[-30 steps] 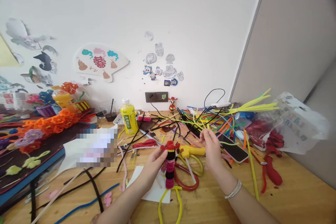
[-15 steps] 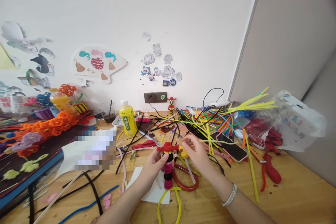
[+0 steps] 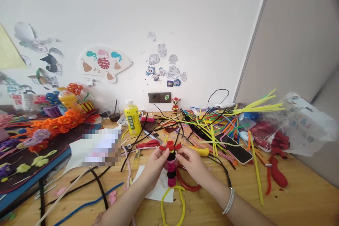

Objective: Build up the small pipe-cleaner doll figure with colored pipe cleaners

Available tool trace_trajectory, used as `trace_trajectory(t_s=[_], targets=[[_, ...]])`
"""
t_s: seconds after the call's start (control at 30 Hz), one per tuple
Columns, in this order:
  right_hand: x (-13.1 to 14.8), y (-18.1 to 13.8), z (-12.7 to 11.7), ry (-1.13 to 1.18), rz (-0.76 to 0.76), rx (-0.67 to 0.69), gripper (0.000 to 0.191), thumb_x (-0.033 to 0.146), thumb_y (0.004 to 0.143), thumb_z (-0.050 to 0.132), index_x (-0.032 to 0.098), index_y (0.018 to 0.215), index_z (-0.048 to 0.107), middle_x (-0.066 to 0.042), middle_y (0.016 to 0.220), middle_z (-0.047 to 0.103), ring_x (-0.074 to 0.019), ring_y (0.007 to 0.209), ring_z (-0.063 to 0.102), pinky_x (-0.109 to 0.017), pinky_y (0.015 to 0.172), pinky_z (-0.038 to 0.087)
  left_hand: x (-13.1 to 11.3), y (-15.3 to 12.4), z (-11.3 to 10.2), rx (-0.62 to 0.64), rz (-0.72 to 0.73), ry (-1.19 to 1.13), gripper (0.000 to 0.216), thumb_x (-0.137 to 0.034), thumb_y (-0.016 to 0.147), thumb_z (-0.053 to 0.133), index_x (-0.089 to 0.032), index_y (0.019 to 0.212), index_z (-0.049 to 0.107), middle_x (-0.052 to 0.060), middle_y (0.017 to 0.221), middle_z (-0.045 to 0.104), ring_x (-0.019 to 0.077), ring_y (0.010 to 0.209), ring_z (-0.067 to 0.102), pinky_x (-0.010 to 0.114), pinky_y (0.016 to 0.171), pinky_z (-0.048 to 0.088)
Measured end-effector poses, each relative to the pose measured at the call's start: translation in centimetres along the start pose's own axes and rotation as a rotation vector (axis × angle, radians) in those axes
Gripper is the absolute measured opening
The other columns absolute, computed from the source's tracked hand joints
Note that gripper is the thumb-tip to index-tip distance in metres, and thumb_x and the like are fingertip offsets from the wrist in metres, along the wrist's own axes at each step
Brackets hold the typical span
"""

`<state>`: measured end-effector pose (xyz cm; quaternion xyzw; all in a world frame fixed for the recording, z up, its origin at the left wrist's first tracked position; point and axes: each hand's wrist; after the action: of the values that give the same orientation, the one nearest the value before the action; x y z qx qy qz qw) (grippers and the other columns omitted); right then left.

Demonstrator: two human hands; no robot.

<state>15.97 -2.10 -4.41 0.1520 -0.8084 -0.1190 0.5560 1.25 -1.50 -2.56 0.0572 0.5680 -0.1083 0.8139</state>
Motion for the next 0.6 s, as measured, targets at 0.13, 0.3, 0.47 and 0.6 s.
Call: trace_trajectory(t_s=[0.13,0.3,0.47,0.6], targets=[[0.0,0.0,0.0,0.104,0.017,0.01,0.018,0.031,0.08,0.05,0.017,0.069,0.055,0.002,0.062,0.054,-0.012,0.056,0.05,-0.022,0.053,0.039,-0.1,-0.1,0.1,0.033,-0.038,-0.025,0.03,-0.038,0.064,0.07,-0.015,0.081,0.063,0.002,0.072,0.064,0.0139,0.067,0.056,0.024,0.065,0.041],[0.2,0.2,-0.3,0.258,0.053,-0.096,0.026,0.041,0.078,0.053,0.018,0.069,0.055,0.001,0.065,0.054,-0.0137,0.062,0.05,-0.024,0.058,0.041,0.1,0.0,-0.2,0.048,-0.035,-0.115,0.028,-0.037,0.068,0.068,-0.018,0.087,0.061,0.001,0.074,0.063,0.0127,0.068,0.056,0.024,0.065,0.041],[0.9,0.5,-0.9,0.53,0.156,-0.242,0.03,0.048,0.07,0.061,0.017,0.071,0.059,-0.001,0.069,0.058,-0.0159,0.066,0.052,-0.026,0.06,0.043,0.4,0.2,-0.3,0.111,-0.047,-0.132,0.04,-0.045,0.073,0.059,-0.017,0.102,0.055,0.005,0.08,0.065,0.0166,0.074,0.059,0.028,0.068,0.043],[0.6,0.7,-1.2,0.706,0.233,-0.341,0.031,0.046,0.065,0.066,0.017,0.076,0.061,-0.002,0.073,0.059,-0.0158,0.066,0.054,-0.026,0.061,0.044,0.5,0.0,0.0,0.228,-0.201,-0.085,0.044,-0.055,0.077,0.047,-0.013,0.087,0.058,0.006,0.069,0.064,0.0137,0.056,0.058,0.022,0.047,0.04]])
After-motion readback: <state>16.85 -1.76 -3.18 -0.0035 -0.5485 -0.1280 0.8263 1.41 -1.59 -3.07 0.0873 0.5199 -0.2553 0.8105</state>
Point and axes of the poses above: each hand's wrist, its own y-axis towards the middle knuckle, its own z-axis out of the palm, x = y × z
